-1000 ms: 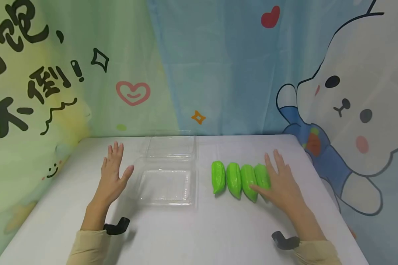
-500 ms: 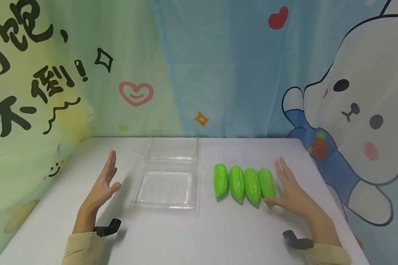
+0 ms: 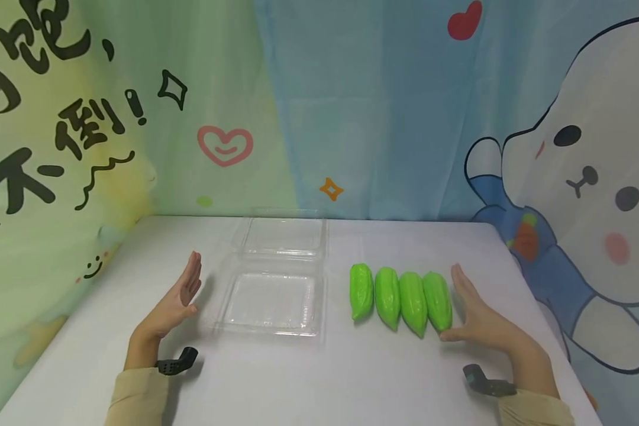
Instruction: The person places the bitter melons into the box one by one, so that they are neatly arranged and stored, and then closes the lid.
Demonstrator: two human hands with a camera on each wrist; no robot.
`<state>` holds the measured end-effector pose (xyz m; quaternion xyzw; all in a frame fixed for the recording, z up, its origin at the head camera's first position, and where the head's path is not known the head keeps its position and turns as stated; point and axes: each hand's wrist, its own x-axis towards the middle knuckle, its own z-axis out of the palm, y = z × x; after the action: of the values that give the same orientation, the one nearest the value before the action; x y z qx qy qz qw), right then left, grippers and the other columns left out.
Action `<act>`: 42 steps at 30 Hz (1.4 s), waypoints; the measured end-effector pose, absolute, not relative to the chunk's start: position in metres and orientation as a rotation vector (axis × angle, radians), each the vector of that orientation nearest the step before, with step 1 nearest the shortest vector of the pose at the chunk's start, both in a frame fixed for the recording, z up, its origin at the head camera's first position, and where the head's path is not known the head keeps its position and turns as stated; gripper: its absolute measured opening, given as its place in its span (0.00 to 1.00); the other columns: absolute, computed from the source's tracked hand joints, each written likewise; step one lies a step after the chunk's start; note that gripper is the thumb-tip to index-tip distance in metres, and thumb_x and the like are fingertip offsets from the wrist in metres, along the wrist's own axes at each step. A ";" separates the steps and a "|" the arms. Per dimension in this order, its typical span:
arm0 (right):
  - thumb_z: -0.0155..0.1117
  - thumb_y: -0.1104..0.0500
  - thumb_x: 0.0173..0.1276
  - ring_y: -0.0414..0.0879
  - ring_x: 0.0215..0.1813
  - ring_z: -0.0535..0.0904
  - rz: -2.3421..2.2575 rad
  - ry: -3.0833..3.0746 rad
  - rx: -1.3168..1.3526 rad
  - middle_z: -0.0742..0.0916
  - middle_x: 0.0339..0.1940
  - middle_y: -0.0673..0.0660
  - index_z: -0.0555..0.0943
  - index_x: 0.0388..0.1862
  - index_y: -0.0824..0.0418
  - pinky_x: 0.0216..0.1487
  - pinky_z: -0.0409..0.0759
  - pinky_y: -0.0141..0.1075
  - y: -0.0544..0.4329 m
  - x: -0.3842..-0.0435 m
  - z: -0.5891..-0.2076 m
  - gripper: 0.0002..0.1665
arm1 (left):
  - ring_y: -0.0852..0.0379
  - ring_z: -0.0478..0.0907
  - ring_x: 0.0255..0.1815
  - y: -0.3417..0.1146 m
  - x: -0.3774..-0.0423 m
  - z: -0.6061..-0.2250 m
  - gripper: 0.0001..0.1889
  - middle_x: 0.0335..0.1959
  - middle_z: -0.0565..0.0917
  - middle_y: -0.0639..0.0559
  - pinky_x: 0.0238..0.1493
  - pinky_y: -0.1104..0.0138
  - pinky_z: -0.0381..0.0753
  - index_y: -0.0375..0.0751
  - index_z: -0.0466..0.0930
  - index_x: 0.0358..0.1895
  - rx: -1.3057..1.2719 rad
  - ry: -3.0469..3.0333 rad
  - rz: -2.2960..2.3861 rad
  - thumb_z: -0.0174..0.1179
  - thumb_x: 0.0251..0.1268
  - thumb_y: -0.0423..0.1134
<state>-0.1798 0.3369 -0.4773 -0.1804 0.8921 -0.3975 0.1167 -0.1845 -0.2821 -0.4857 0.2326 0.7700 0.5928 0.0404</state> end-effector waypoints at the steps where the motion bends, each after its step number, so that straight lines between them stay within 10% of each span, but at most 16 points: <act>1: 0.78 0.56 0.47 0.64 0.75 0.20 -1.164 2.601 -0.519 0.29 0.76 0.65 0.21 0.74 0.52 0.65 0.33 0.73 0.337 -0.180 -0.477 0.81 | 0.47 0.26 0.78 -0.282 -0.185 -0.486 0.62 0.78 0.28 0.51 0.71 0.84 0.46 0.51 0.25 0.76 0.706 2.327 1.820 0.67 0.50 0.60; 9: 0.79 0.56 0.45 0.70 0.73 0.22 -1.158 2.539 -0.459 0.28 0.75 0.66 0.20 0.74 0.52 0.62 0.35 0.75 0.339 -0.182 -0.474 0.83 | 0.42 0.27 0.77 -0.282 -0.186 -0.495 0.63 0.77 0.26 0.45 0.74 0.69 0.42 0.49 0.24 0.75 0.671 2.232 1.715 0.67 0.50 0.60; 42: 0.80 0.51 0.42 0.75 0.72 0.27 -1.022 2.481 -0.446 0.31 0.74 0.72 0.22 0.74 0.57 0.64 0.37 0.74 0.337 -0.196 -0.466 0.83 | 0.47 0.28 0.78 -0.274 -0.192 -0.498 0.62 0.78 0.32 0.47 0.66 0.90 0.43 0.46 0.32 0.77 0.604 2.194 1.655 0.73 0.47 0.47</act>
<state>-0.1963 0.3367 -0.4660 -0.1604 0.8919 -0.3674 0.2094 -0.1921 -0.2737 -0.4979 0.2119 0.7693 0.5803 0.1630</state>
